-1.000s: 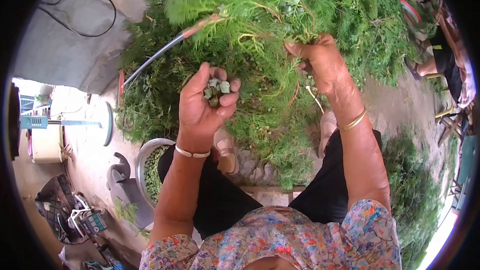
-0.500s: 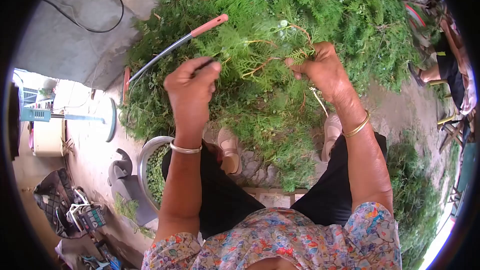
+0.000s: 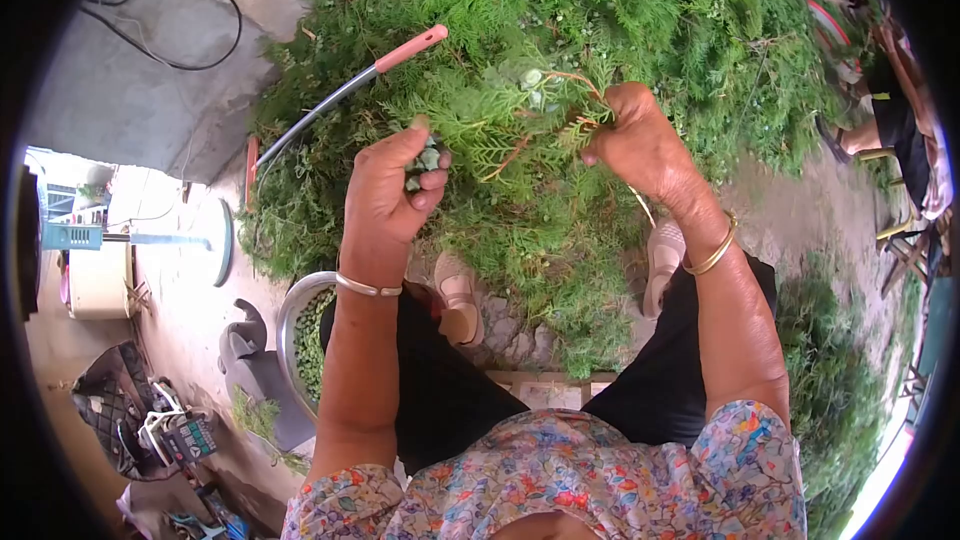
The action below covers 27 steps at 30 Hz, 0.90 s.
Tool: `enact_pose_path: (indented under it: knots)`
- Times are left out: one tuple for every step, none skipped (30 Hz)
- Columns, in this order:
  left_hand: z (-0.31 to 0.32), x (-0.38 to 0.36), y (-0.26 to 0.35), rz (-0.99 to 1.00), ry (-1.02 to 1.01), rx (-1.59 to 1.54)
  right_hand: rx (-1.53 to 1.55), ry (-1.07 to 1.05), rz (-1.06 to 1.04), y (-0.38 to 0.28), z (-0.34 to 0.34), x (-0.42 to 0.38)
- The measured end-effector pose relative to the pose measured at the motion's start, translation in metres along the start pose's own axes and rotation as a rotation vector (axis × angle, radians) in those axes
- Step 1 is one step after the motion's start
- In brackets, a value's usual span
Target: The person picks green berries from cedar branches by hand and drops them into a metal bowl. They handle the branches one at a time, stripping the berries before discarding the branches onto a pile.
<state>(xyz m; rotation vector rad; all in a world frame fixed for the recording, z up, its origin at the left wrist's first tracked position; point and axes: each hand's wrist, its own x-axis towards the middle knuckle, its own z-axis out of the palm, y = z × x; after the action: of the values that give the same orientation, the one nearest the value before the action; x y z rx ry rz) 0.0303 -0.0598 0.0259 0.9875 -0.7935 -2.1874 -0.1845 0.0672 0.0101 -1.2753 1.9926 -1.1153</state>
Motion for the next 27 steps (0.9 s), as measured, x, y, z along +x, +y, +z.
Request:
enact_pose_path:
  knots:
    - [0.005,-0.003,-0.001,0.057,0.038,0.193,0.001,-0.009,-0.028,-0.002,0.000,-0.002]
    - [0.008,-0.005,-0.003,0.114,0.077,0.386,0.001,-0.018,-0.055,-0.004,0.001,-0.004]
    - [0.006,-0.002,-0.007,0.112,0.077,0.385,0.000,-0.019,-0.054,-0.006,0.001,-0.006]
    - [0.002,0.004,-0.013,0.249,0.085,0.578,-0.080,-0.007,-0.075,-0.008,0.002,-0.008]
    - [-0.001,0.007,-0.017,0.388,0.092,0.770,-0.160,0.006,-0.096,-0.009,0.002,-0.009]
    - [-0.002,0.007,-0.018,0.388,0.093,0.770,-0.160,0.006,-0.097,-0.008,0.002,-0.010]
    - [-0.002,0.006,-0.019,0.442,0.081,0.787,-0.110,-0.007,-0.119,-0.006,0.002,-0.010]
    - [-0.002,0.006,-0.019,0.497,0.068,0.803,-0.062,-0.018,-0.143,-0.004,0.002,-0.009]
    - [0.001,0.003,-0.015,0.499,0.065,0.802,-0.063,-0.015,-0.144,0.004,0.003,-0.008]
    - [0.004,-0.001,-0.009,0.375,0.021,0.569,0.055,0.022,-0.158,0.015,0.006,-0.005]
    - [0.005,-0.003,-0.004,0.251,-0.022,0.338,0.175,0.059,-0.173,0.021,0.008,-0.003]
    - [0.003,-0.003,-0.002,0.252,-0.023,0.339,0.175,0.060,-0.175,0.017,0.008,-0.003]
    - [0.000,-0.002,0.000,0.209,-0.068,0.197,0.358,0.040,-0.129,0.011,0.009,-0.004]
    - [-0.001,-0.001,0.001,0.165,-0.114,0.056,0.540,0.021,-0.083,0.007,0.010,-0.004]
    - [-0.001,-0.001,0.001,0.165,-0.118,0.056,0.538,0.024,-0.084,0.005,0.010,-0.004]
    - [-0.002,-0.002,0.001,0.128,-0.150,-0.050,0.508,0.001,-0.108,0.003,0.010,-0.003]
    - [-0.003,-0.003,0.002,0.089,-0.182,-0.156,0.478,-0.022,-0.132,0.001,0.010,-0.003]
    - [-0.006,-0.004,0.004,0.089,-0.187,-0.154,0.477,-0.017,-0.134,-0.002,0.010,-0.004]
    - [-0.012,-0.005,0.008,0.092,-0.218,-0.248,0.400,0.025,-0.160,-0.007,0.008,-0.005]
    - [-0.021,-0.004,0.015,0.093,-0.249,-0.342,0.322,0.068,-0.185,-0.012,0.005,-0.006]
    - [-0.041,-0.002,0.029,0.174,-0.311,-0.379,0.306,0.149,-0.099,-0.017,0.001,-0.007]
    - [-0.063,0.000,0.048,0.257,-0.374,-0.420,0.303,0.157,-0.099,-0.018,0.000,-0.010]
    - [-0.079,-0.004,0.065,0.313,-0.271,-0.431,0.416,0.189,-0.030,-0.019,-0.003,-0.012]
    - [-0.096,-0.012,0.078,0.365,-0.167,-0.441,0.530,0.221,0.041,-0.018,-0.006,-0.013]
    - [-0.122,-0.016,0.088,0.400,-0.068,-0.327,0.447,0.188,-0.022,0.000,-0.008,-0.007]
    - [-0.145,-0.022,0.089,0.435,0.036,-0.213,0.446,0.192,-0.021,0.001,-0.010,-0.007]
    - [-0.157,-0.033,0.084,0.451,0.210,-0.148,0.514,0.200,0.003,0.002,-0.011,-0.007]
